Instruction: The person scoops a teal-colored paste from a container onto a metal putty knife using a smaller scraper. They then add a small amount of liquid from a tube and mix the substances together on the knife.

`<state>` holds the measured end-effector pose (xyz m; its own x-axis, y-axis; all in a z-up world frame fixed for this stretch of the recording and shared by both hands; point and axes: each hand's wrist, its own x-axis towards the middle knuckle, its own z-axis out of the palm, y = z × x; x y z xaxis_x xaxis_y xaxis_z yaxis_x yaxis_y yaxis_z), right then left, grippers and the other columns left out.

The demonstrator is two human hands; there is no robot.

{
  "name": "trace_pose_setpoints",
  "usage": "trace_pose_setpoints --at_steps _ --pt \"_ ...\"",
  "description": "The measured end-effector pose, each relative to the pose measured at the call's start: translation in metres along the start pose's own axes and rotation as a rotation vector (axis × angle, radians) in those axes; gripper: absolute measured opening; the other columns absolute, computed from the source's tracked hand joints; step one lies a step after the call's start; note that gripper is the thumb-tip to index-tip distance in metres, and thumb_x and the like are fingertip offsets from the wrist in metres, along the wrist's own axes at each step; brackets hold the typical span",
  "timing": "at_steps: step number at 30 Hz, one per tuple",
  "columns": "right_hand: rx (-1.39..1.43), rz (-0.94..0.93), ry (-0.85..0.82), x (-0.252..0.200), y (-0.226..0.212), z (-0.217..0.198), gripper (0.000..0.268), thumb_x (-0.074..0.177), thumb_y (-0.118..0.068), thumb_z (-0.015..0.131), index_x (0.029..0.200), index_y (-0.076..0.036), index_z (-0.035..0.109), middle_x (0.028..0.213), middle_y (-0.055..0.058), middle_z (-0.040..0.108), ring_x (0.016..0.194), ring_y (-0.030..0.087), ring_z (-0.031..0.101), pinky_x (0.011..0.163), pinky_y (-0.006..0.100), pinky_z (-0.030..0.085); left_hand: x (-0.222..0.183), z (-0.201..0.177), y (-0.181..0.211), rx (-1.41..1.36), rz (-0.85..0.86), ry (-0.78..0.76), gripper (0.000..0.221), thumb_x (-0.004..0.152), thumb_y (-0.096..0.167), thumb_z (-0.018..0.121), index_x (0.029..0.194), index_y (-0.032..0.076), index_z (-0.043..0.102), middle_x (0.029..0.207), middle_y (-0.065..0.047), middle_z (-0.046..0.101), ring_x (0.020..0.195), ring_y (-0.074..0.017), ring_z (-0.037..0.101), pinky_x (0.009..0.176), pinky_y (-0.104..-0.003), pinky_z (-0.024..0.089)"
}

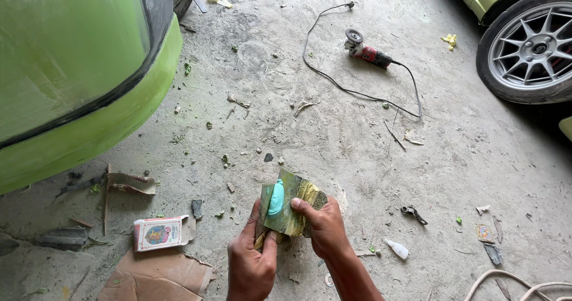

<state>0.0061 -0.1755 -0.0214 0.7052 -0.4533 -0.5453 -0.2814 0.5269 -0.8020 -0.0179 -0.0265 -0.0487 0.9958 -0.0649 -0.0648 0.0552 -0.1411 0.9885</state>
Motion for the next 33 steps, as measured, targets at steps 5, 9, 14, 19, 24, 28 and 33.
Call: trace_pose_setpoints --at_steps 5,9,14,19,24,28,33 --pt "0.078 -0.037 -0.079 -0.004 -0.003 0.001 0.085 0.072 0.006 0.074 0.130 0.004 0.012 0.097 0.032 0.064 0.077 0.038 0.067 0.070 0.046 0.058 0.000 0.006 -0.012 -0.004 0.035 0.003 0.066 0.082 0.012 0.062 0.145 0.020 0.048 0.072 0.005 0.068 0.058 -0.0086 0.058 0.058 -0.026 0.053" --pt "0.077 -0.143 -0.437 -0.006 -0.013 -0.003 0.034 0.078 -0.008 0.076 0.096 0.012 0.056 0.087 0.021 0.068 0.075 0.033 0.070 0.067 0.041 0.063 -0.001 0.002 0.006 -0.040 0.090 -0.116 0.026 0.084 0.011 0.059 0.105 0.015 0.074 0.052 -0.001 0.060 0.042 -0.0120 0.045 0.042 -0.034 0.039" --pt "0.185 -0.365 -0.456 0.015 -0.036 -0.040 0.022 0.089 0.002 0.060 0.110 0.003 0.062 0.107 0.020 0.067 0.098 0.031 0.062 0.085 0.042 0.056 0.016 -0.014 -0.006 -0.502 -0.255 -0.089 0.046 0.081 -0.003 0.062 0.126 0.008 0.062 0.091 -0.013 0.080 0.070 -0.0218 0.069 0.064 -0.034 0.060" --pt "-0.111 -0.814 -0.877 -0.004 -0.061 -0.021 0.027 0.097 0.000 0.052 0.112 -0.014 0.071 0.115 0.010 0.071 0.120 0.036 0.060 0.109 0.056 0.040 0.022 -0.020 -0.002 -0.735 -0.322 0.001 0.039 0.076 -0.008 0.064 0.114 -0.006 0.071 0.098 -0.021 0.078 0.084 -0.0308 0.072 0.079 -0.040 0.058" --pt "-0.498 -1.033 -0.965 -0.011 -0.063 -0.011 0.031 0.097 -0.042 0.059 0.094 -0.015 0.075 0.105 0.008 0.073 0.122 0.038 0.058 0.104 0.054 0.045 0.024 -0.016 -0.002 -0.983 -0.316 0.059 0.039 0.072 -0.015 0.063 0.110 -0.009 0.068 0.081 -0.024 0.071 0.061 -0.0342 0.064 0.057 -0.045 0.055" --pt "-0.584 -1.084 -0.845 -0.015 -0.060 -0.007 0.021 0.092 -0.030 0.063 0.087 -0.013 0.075 0.098 0.007 0.075 0.113 0.035 0.064 0.098 0.048 0.050 0.020 -0.017 -0.002 -0.985 -0.300 0.054 0.044 0.070 -0.015 0.063 0.113 -0.009 0.068 0.087 -0.026 0.074 0.067 -0.0361 0.067 0.060 -0.046 0.057" --pt "-0.612 -1.135 -0.742 -0.006 -0.056 -0.009 0.014 0.090 -0.019 0.064 0.086 -0.012 0.075 0.097 0.005 0.075 0.110 0.031 0.065 0.097 0.044 0.051 0.019 -0.015 -0.013 -1.001 -0.256 0.038 0.044 0.067 -0.013 0.063 0.110 -0.011 0.069 0.089 -0.027 0.075 0.073 -0.0376 0.069 0.066 -0.046 0.058"
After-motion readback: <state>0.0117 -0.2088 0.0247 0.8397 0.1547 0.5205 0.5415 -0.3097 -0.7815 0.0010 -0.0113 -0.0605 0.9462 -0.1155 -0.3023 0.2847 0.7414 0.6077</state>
